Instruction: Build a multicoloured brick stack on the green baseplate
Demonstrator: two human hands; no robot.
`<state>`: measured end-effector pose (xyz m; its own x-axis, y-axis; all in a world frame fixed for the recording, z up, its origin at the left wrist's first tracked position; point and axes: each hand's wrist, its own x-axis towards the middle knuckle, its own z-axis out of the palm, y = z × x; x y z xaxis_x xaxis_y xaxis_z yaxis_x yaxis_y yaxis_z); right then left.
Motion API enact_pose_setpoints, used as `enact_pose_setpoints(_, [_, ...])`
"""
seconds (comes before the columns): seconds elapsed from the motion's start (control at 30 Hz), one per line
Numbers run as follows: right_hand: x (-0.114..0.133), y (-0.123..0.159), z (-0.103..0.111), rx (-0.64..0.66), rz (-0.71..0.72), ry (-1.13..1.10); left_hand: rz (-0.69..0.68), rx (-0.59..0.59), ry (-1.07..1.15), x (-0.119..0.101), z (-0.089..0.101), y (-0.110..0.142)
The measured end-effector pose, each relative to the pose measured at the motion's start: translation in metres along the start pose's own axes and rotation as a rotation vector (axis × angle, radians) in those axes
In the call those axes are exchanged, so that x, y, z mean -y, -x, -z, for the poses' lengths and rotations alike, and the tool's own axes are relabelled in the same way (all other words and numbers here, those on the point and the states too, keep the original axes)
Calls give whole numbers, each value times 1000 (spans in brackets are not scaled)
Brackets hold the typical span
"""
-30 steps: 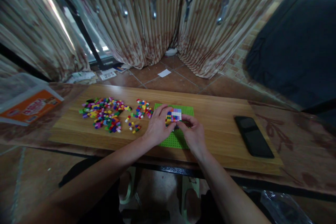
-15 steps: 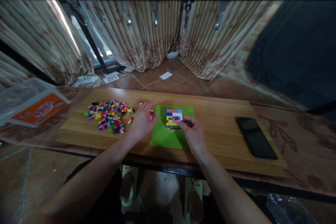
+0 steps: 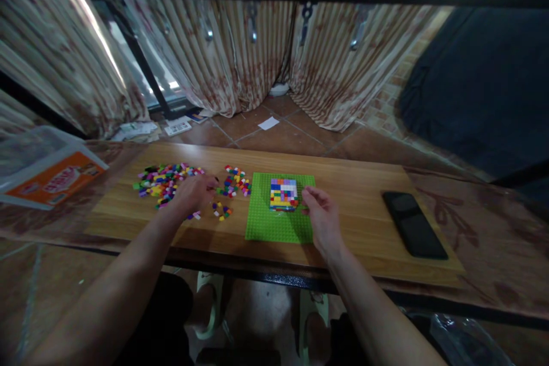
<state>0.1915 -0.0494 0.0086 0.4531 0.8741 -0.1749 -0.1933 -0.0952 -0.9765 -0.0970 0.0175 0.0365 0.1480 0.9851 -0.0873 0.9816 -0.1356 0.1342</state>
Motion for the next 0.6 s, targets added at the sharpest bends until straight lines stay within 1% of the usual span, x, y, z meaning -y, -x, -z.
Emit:
enact_pose_setpoints(0.27, [0,2,1,8,17,23,-23,-43,36,-2,-7,-1])
enact_pose_setpoints(0.33, [0,0,2,7,27,26,-20,-57,44,-1,-5,-1])
enact_pose_setpoints(0.4, [-1,-2,3,7,47,39,-50,-80,72,1,-1,-1])
enact_pose_setpoints(0.43, [-2,-3,3,4,68,54,-85,-95,107,2,2,-1])
enact_pose_setpoints(0.5, [-2,-4,3,-10,151,118,-201,-142,231,2,7,-1])
enact_pose_setpoints(0.6, [3,1,1,3,388,290,-411,-265,468,-10,10,2])
